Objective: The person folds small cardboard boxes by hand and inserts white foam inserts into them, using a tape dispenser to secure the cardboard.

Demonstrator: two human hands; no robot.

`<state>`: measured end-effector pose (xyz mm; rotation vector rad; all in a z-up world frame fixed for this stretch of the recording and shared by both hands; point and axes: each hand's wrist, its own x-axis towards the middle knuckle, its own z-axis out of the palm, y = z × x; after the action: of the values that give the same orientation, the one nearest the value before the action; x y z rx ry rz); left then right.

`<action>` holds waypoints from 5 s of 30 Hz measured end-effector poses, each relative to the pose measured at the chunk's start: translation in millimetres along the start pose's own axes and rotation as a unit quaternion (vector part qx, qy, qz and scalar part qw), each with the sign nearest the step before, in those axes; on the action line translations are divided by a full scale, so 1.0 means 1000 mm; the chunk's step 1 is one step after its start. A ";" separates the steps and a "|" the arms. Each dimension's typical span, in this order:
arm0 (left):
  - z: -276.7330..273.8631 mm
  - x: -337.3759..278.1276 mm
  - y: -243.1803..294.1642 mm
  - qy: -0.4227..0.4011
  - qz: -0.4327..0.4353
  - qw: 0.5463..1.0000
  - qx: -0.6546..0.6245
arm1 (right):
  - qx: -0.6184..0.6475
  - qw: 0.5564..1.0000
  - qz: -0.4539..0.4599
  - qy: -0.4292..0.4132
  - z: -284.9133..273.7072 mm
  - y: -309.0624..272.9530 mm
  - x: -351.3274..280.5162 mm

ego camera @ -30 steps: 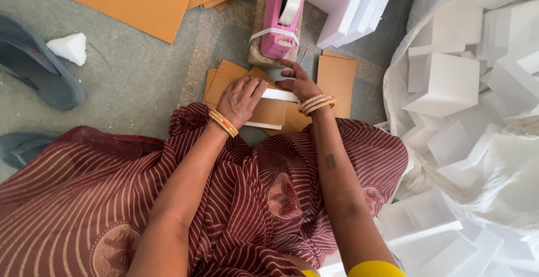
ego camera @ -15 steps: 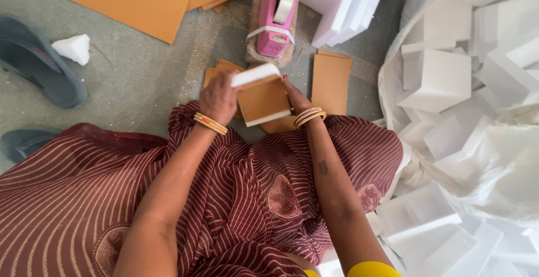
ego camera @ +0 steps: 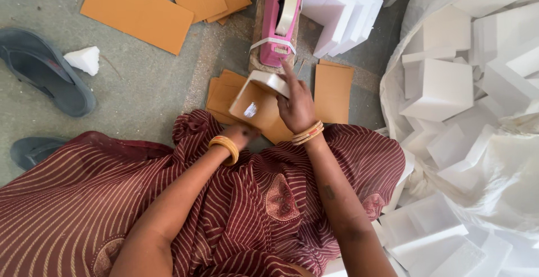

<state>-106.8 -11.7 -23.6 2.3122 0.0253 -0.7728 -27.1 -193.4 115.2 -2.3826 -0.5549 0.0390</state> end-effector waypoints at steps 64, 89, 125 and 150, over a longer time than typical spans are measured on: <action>-0.089 0.048 0.050 0.279 0.235 0.897 0.250 | 0.258 0.961 0.065 0.078 0.031 0.100 0.036; -0.070 0.006 0.037 0.336 0.299 0.864 0.226 | 0.437 0.820 0.323 -0.178 0.084 0.162 0.050; -0.101 0.033 0.062 0.198 0.170 0.954 0.144 | -0.089 0.991 0.058 -0.086 0.000 0.030 0.000; -0.086 0.050 0.088 0.244 0.083 0.959 0.117 | 0.421 0.873 0.244 -0.009 0.059 0.071 -0.039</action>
<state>-1.2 -34.7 52.9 2.6360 -0.0412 -0.1106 -45.9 -220.4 20.5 -1.5911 0.0905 0.4369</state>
